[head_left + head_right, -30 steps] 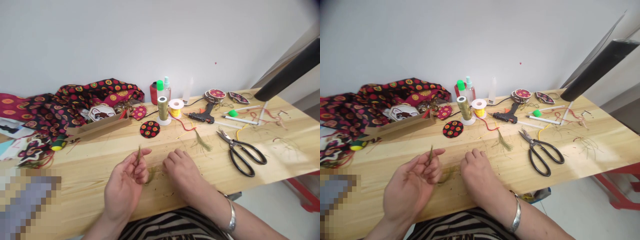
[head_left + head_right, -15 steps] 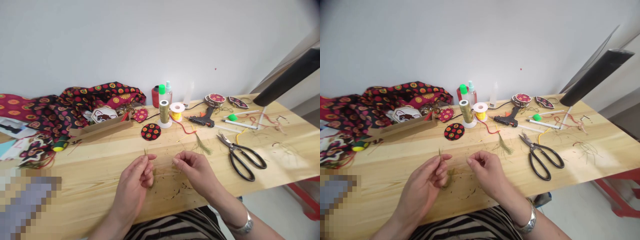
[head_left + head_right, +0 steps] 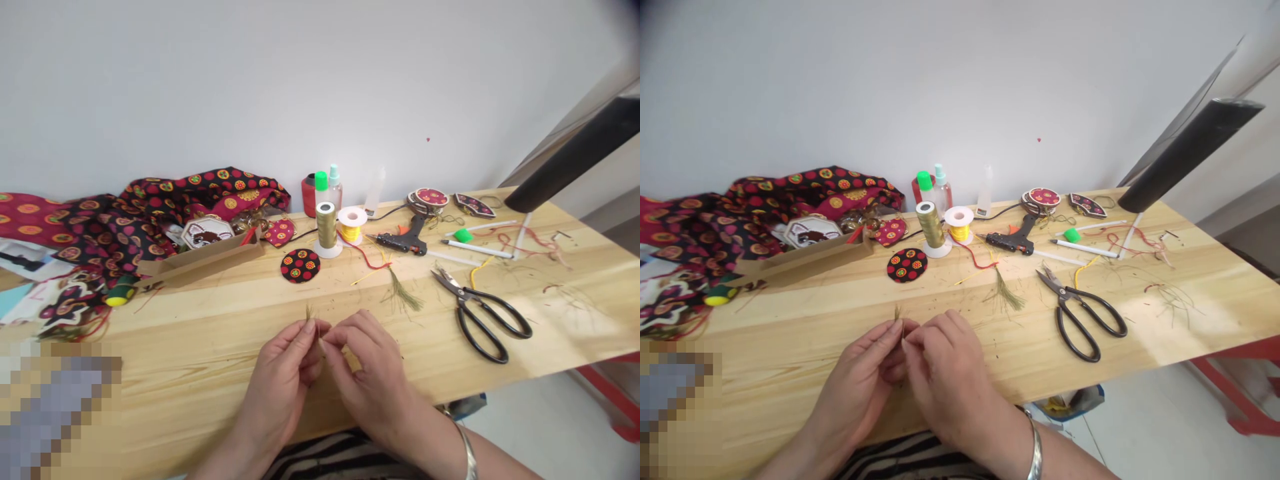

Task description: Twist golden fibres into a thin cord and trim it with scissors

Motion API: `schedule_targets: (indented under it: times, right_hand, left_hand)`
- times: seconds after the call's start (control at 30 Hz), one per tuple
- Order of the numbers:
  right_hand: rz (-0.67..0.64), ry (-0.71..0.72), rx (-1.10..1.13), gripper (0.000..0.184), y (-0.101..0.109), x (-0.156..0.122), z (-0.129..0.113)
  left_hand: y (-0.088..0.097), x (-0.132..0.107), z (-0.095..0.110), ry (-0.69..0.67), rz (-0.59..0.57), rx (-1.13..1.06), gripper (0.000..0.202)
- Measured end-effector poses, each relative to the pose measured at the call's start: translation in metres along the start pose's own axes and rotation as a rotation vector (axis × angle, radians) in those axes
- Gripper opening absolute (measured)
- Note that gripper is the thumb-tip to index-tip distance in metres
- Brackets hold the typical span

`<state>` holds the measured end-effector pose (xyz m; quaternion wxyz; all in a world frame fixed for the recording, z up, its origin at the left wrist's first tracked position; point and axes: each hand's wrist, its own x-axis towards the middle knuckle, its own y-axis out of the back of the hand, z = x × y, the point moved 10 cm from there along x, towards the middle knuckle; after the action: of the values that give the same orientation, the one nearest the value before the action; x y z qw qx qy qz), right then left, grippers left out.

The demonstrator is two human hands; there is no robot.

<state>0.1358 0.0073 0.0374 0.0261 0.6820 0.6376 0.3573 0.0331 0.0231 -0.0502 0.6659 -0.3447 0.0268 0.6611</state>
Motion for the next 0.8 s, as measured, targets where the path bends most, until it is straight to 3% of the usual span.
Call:
schedule_targets:
  times: [0.33,0.67,0.8]
  right_hand:
    - [-0.015,0.031,-0.070,0.011,-0.004,0.000,-0.002]
    - [-0.117,0.118,-0.232,0.017,-0.012,-0.005,-0.007]
    - [-0.045,0.048,-0.117,0.015,0.002,-0.001,0.002]
  left_hand:
    - [-0.001,-0.004,0.003,-0.005,-0.004,0.000,0.018]
    - [-0.004,-0.002,0.002,-0.014,-0.012,0.021,0.019]
    - [-0.002,-0.003,0.008,-0.064,0.007,0.059,0.019]
